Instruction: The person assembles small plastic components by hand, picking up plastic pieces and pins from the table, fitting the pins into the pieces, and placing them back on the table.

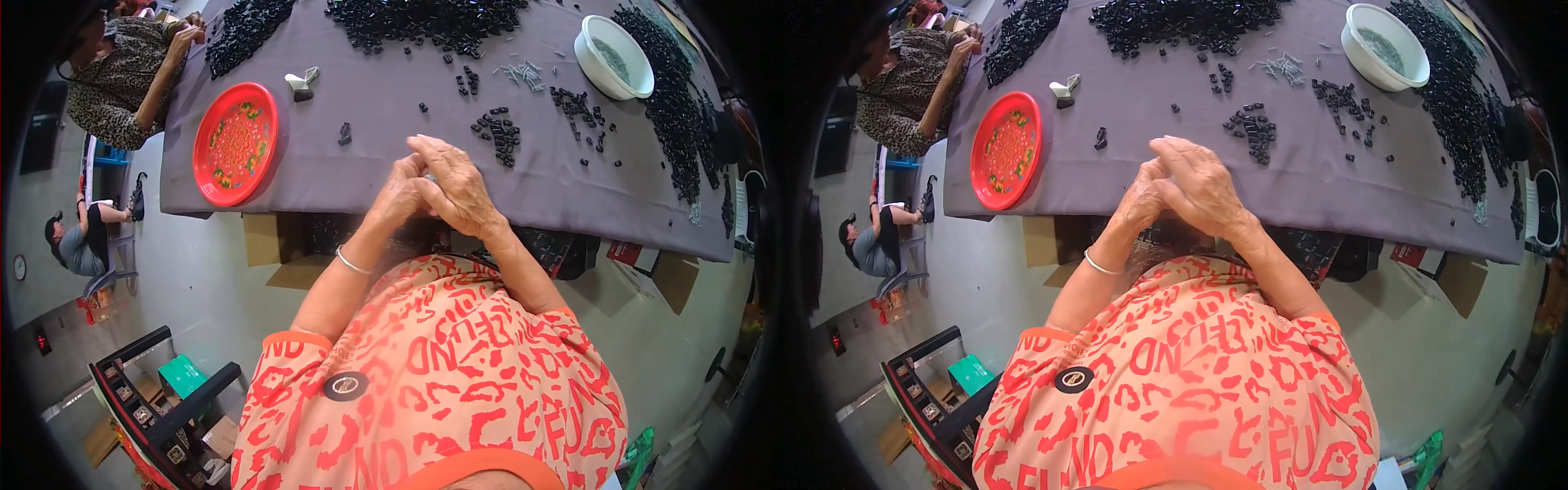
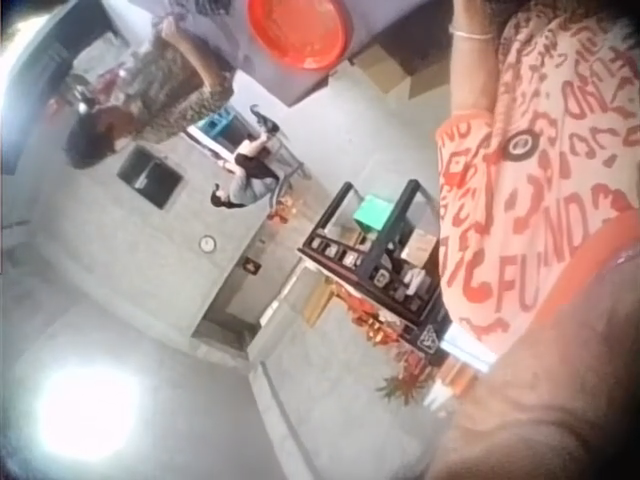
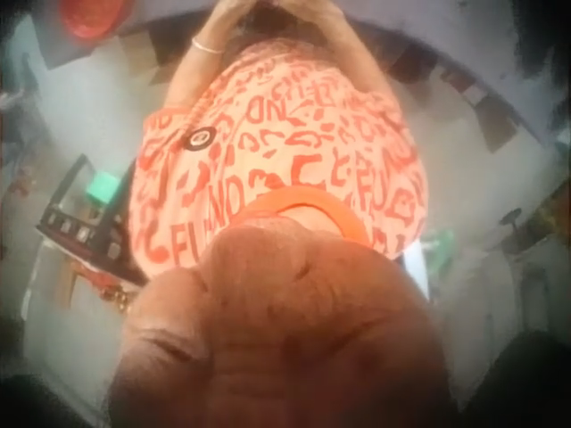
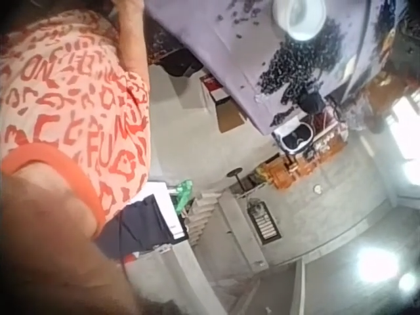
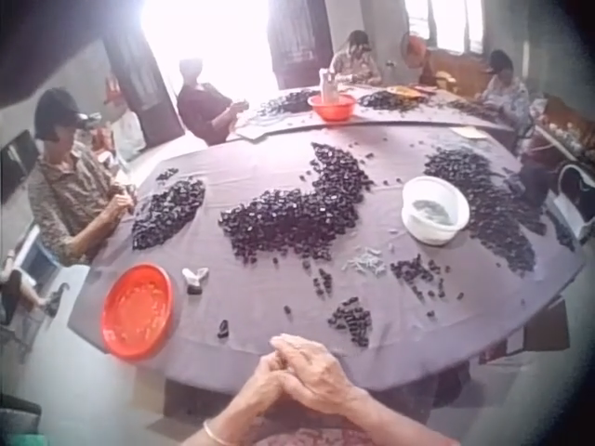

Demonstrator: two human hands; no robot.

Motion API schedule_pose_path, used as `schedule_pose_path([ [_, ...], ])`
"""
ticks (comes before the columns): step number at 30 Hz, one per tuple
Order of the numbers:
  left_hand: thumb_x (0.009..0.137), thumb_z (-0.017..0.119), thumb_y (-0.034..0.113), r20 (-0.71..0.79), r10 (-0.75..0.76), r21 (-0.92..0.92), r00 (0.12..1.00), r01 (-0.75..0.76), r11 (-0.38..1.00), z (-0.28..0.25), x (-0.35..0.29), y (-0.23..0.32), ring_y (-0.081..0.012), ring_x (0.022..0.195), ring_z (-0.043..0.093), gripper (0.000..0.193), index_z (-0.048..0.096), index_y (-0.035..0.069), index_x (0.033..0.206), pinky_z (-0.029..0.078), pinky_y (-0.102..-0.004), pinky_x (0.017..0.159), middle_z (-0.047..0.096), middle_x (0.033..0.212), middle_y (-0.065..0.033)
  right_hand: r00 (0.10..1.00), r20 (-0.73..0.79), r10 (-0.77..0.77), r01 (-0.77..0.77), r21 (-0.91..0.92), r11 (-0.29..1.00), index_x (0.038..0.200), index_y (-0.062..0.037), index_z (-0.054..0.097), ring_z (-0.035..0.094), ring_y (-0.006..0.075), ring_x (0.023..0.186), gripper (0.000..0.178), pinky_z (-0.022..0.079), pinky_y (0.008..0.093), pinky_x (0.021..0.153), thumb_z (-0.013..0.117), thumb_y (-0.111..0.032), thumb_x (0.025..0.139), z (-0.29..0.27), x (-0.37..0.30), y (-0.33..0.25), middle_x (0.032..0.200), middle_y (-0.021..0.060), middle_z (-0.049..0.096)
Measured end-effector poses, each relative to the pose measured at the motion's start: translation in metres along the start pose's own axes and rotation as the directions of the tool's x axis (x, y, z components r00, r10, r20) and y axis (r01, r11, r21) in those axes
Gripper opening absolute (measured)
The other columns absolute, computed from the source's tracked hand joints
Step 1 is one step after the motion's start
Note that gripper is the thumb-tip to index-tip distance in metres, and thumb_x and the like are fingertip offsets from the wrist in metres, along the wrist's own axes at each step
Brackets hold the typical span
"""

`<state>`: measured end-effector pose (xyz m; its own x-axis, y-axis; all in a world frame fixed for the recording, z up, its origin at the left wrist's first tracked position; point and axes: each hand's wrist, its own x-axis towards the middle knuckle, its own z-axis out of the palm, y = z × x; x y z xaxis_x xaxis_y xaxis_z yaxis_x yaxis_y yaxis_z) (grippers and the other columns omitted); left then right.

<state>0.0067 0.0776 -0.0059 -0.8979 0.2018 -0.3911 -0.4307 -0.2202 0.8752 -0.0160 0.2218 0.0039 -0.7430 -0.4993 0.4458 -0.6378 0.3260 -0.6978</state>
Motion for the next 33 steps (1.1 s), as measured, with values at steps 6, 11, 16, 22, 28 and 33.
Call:
schedule_pose_path([
  [6,0.079,0.068,0.009,-0.038,0.036,0.185,0.999,-0.028,0.982,0.001,-0.001,0.001,-0.0103,0.083,0.055,0.029,0.058,-0.003,0.104,0.051,-0.0259,0.068,0.063,0.094,-0.0055,0.998,0.045,0.038,-0.033,-0.095,0.995,0.123,0.0,0.052,0.049,0.0308,0.121,0.048,0.032,0.0443,0.105,0.051,-0.031,0.086,0.013,0.0,0.005,0.123,0.0184,0.056],
  [11,0.08,0.067,0.008,-0.064,0.077,0.287,0.995,-0.055,0.956,0.003,0.002,0.0,-0.0108,0.083,0.056,0.024,0.058,-0.004,0.099,0.051,-0.0269,0.068,0.064,0.094,-0.0065,0.997,0.055,0.062,-0.057,-0.094,0.994,0.123,-0.0007,0.053,0.048,0.0289,0.122,0.05,0.029,0.0441,0.108,0.048,-0.036,0.087,0.013,0.0,0.006,0.124,0.0157,0.056],
  [16,0.075,0.068,0.009,-0.067,0.063,0.558,0.996,-0.015,0.829,0.021,-0.007,0.008,-0.0185,0.072,0.064,0.032,0.056,0.001,0.105,0.051,-0.0317,0.064,0.066,0.088,-0.0137,0.989,-0.141,0.036,-0.013,0.164,0.986,0.116,0.0004,0.055,0.055,0.0329,0.108,0.046,0.039,0.0438,0.098,0.06,-0.027,0.08,0.006,-0.009,0.012,0.109,0.0162,0.062],
  [22,0.077,0.067,0.012,0.053,0.555,0.82,0.83,-0.353,0.45,0.028,-0.01,-0.009,-0.0362,0.07,0.063,0.014,0.062,0.002,0.086,0.05,-0.0405,0.06,0.064,0.079,-0.0178,0.937,-0.346,-0.047,0.047,-0.01,0.999,0.103,0.0007,0.058,0.059,0.0311,0.089,0.034,0.047,0.0399,0.082,0.067,-0.003,0.071,-0.014,-0.014,0.006,0.092,0.0131,0.063],
  [28,0.079,0.072,0.018,-0.095,0.669,0.979,0.737,-0.053,0.197,-0.031,0.002,0.017,-0.0313,0.059,0.061,0.017,0.063,0.004,0.083,0.047,-0.0368,0.054,0.062,0.067,-0.0152,0.831,-0.557,0.014,-0.216,-0.297,0.93,0.092,-0.0034,0.062,0.059,0.0277,0.086,0.02,0.048,0.0372,0.076,0.064,0.002,0.074,-0.049,-0.023,0.045,0.089,0.0103,0.062],
  [33,0.081,0.067,0.017,-0.22,0.7,0.973,0.68,0.102,0.206,-0.053,-0.004,0.028,-0.0294,0.067,0.06,0.013,0.064,0.008,0.088,0.047,-0.0406,0.06,0.062,0.074,-0.0102,0.843,-0.532,0.086,-0.304,-0.337,0.891,0.09,-0.0049,0.063,0.058,0.0286,0.085,0.015,0.047,0.0379,0.075,0.063,0.0,0.076,-0.065,-0.022,0.067,0.088,0.0099,0.062],
])
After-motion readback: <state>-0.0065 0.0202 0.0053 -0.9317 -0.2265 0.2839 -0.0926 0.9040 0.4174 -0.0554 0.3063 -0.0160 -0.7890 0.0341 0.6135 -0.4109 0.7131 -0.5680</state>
